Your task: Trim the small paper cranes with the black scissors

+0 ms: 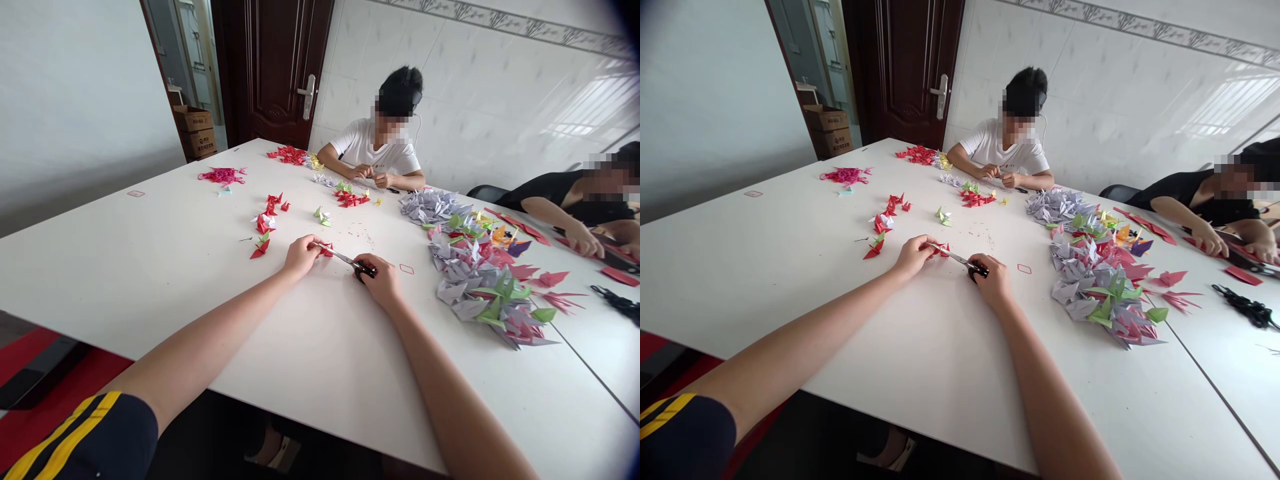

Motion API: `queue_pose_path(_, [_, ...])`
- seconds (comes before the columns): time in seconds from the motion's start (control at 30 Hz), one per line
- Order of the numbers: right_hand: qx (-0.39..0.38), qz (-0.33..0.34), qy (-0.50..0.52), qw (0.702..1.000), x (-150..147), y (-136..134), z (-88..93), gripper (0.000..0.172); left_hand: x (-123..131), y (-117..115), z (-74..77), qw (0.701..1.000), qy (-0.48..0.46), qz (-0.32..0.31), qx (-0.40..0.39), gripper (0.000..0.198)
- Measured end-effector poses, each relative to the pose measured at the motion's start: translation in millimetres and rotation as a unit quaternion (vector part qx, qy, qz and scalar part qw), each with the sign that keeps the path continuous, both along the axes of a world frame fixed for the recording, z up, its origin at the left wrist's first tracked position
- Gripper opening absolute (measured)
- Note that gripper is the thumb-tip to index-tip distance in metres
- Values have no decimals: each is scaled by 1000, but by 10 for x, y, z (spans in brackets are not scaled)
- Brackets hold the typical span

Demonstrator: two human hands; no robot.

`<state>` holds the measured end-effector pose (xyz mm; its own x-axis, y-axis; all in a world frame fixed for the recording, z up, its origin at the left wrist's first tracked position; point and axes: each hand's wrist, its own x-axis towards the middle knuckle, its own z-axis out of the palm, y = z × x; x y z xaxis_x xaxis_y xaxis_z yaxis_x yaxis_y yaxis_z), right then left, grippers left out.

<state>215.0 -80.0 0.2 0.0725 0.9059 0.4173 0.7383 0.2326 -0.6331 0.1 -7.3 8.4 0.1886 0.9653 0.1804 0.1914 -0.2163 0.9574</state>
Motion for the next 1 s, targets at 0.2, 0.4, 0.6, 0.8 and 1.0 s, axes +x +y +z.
queue_pose_path(0.2, [4, 2, 0, 1000, 8, 4, -14, 30, 1, 8, -21, 1000, -6, -6, -2, 18])
queue_pose_path(0.4, [-13, 0, 7, 1000, -19, -8, 9, 32, -6, -26, 20, 1000, 15, -5, 14, 18])
queue_pose_path(0.6, [-21, 0, 11, 1000, -35, -12, 14, 32, -3, -21, 24, 999, 30, -7, 12, 20])
queue_pose_path(0.8, [-28, 4, 17, 999, -28, -11, 10, 33, 2, -16, 18, 999, 27, -6, 20, 19])
queue_pose_path(1.0, [-25, 8, 23, 999, -31, -7, 13, 33, -2, -32, 47, 999, 31, -9, 18, 16])
